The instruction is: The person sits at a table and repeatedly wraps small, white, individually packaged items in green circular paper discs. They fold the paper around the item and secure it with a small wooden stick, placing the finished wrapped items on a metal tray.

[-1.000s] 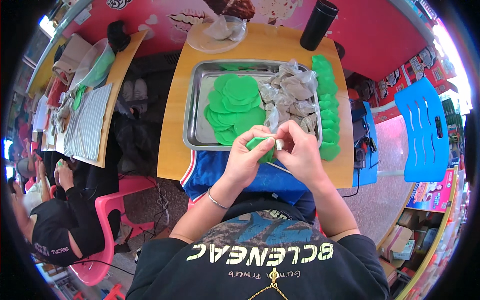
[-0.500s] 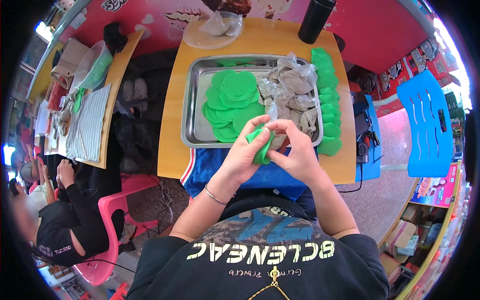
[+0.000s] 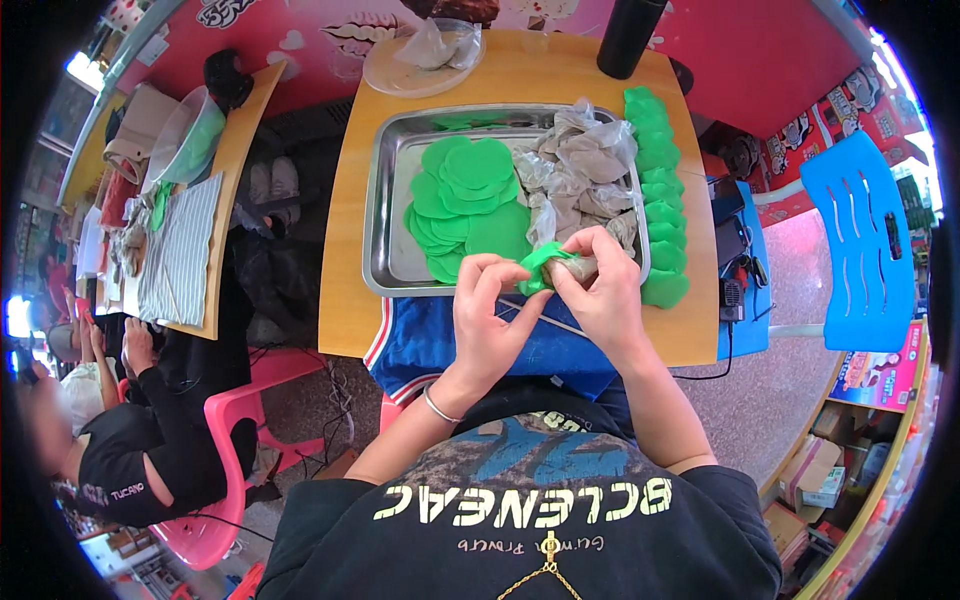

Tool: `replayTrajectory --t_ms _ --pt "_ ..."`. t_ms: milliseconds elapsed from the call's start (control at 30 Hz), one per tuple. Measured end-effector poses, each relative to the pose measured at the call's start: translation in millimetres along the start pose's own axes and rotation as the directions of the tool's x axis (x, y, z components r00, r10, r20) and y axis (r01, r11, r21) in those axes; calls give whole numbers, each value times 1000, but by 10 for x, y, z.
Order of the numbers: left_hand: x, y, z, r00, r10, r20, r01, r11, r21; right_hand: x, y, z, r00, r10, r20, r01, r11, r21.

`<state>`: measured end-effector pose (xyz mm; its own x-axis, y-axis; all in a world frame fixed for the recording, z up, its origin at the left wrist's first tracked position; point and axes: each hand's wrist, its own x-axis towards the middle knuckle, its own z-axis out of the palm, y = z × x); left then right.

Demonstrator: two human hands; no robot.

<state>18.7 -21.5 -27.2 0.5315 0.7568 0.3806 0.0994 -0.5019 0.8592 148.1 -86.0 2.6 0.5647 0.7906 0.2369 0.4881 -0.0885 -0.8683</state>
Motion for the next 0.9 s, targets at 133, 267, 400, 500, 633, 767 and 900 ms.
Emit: replayTrajectory --t_ms 133,267,400,500,633,767,900 --pt "68 8 -9 983 177 -53 -170 978 117 -13 5 3 1000 -27 -17 26 999 -48" --pt "107 44 -30 949 314 -33 -297 924 242 -19 47 4 1000 -10 -27 10 1000 -3" --pt "133 77 -37 954 291 67 -298 905 304 -26 92 10 999 -25 -35 24 999 -33" --pt "87 16 -31 965 244 96 -262 921 289 -41 91 6 1000 15 0 -15 999 -41" --pt "127 -21 -112 970 229 81 -242 944 224 -54 52 -58 991 74 116 -76 997 14" --pt "123 -33 -132 942 324 90 -335 924 184 -47 137 -84 986 -91 142 82 994 68" --pt "113 16 -91 886 445 134 -464 863 200 -24 -11 -108 978 79 195 -65 995 -79"
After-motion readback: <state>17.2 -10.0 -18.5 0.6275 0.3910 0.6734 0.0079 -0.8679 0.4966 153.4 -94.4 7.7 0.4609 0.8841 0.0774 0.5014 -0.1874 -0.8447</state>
